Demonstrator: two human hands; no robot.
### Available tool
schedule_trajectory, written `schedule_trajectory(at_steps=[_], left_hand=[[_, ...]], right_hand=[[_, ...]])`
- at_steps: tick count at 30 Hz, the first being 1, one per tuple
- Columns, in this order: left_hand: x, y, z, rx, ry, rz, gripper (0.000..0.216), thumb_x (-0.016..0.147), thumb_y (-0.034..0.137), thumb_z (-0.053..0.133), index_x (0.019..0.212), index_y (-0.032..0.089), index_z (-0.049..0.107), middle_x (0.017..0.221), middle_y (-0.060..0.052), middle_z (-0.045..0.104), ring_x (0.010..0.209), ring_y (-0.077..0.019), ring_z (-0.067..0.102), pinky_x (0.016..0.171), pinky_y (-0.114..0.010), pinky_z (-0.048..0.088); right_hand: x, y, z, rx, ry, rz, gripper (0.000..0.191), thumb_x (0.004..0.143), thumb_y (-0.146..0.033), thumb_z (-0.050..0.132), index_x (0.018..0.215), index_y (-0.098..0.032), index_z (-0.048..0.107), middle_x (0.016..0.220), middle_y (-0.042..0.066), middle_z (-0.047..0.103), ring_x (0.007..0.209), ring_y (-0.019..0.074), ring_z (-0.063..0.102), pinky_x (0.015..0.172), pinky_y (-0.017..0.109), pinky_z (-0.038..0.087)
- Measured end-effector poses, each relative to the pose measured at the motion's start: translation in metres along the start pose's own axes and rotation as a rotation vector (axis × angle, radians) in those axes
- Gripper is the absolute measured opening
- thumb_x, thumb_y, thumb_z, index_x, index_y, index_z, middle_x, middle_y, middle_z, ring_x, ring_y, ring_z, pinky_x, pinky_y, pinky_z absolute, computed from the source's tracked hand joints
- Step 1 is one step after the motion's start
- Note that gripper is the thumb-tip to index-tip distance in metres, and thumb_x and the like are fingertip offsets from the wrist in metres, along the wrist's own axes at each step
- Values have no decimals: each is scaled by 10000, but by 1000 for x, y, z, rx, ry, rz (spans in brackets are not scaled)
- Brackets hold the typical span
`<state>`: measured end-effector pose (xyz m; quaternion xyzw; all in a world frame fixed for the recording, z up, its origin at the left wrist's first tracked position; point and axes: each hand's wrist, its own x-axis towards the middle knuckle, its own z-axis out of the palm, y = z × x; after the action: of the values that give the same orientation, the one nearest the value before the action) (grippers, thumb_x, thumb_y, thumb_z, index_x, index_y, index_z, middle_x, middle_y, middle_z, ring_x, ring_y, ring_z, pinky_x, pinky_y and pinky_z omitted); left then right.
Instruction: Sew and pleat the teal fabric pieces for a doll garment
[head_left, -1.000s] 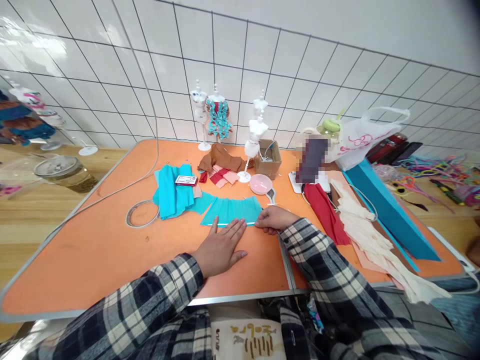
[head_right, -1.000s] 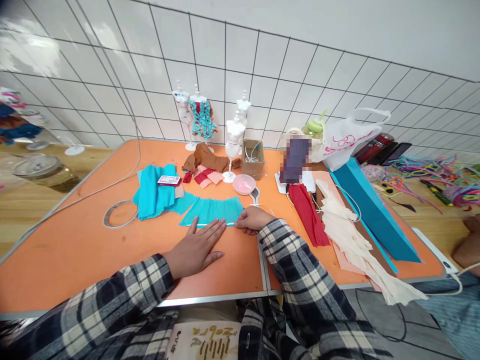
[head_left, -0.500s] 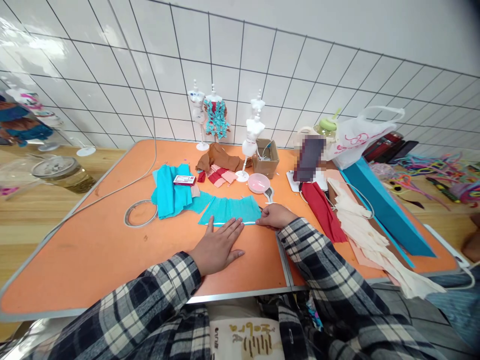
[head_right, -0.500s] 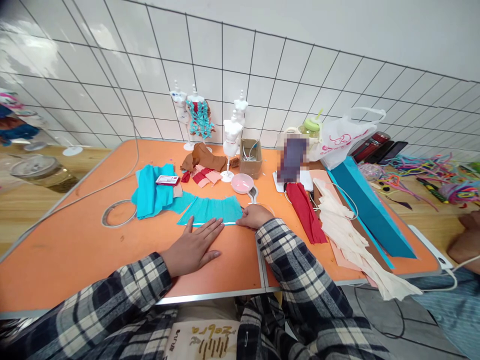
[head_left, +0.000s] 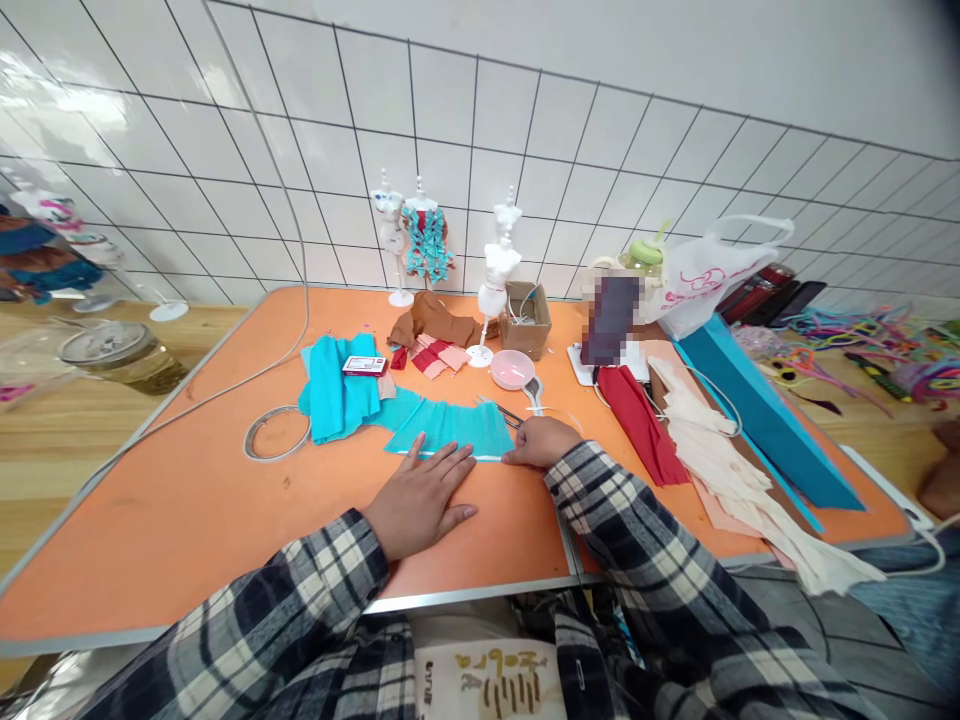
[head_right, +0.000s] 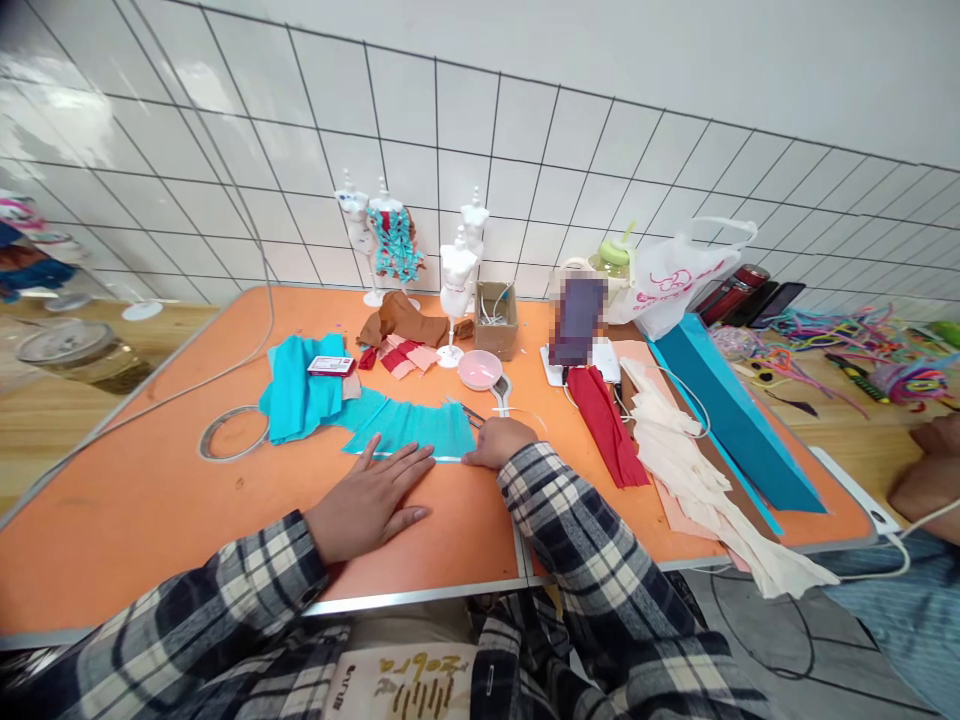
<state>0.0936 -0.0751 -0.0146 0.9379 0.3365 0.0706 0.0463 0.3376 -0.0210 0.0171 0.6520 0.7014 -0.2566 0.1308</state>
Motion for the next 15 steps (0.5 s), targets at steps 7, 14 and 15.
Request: schedule_trajectory(at_steps=[7, 14, 15], left_hand=[[2, 14, -6, 13, 1, 11, 549, 935, 552, 416, 1302, 163, 542, 1420, -134, 525, 1363, -301, 394, 1187, -559, 64], [7, 13, 3, -28, 7, 26, 558, 956, 520, 392, 1390, 178, 470, 1371, -128, 560, 1294, -276, 460, 1175, -533, 136], [6, 12, 1, -24, 6, 20, 563, 958, 521, 385, 1402, 181, 457, 1362, -126, 566, 1289, -273, 463, 1179, -535, 116]], right_hand=[[-7, -3, 14, 338, -115, -64, 423, 829, -583, 583, 701, -186, 656, 720, 39, 703, 601, 137, 625, 530, 227, 433], [-4, 10, 16, 449, -133, -65, 374, 861, -503, 575, 679, -179, 621, 660, 19, 674, 508, 103, 563, 468, 205, 402], [-5, 10, 15, 408, -105, -77, 355, 854, -483, 588, 676, -178, 626, 655, 15, 672, 510, 99, 555, 467, 203, 384]])
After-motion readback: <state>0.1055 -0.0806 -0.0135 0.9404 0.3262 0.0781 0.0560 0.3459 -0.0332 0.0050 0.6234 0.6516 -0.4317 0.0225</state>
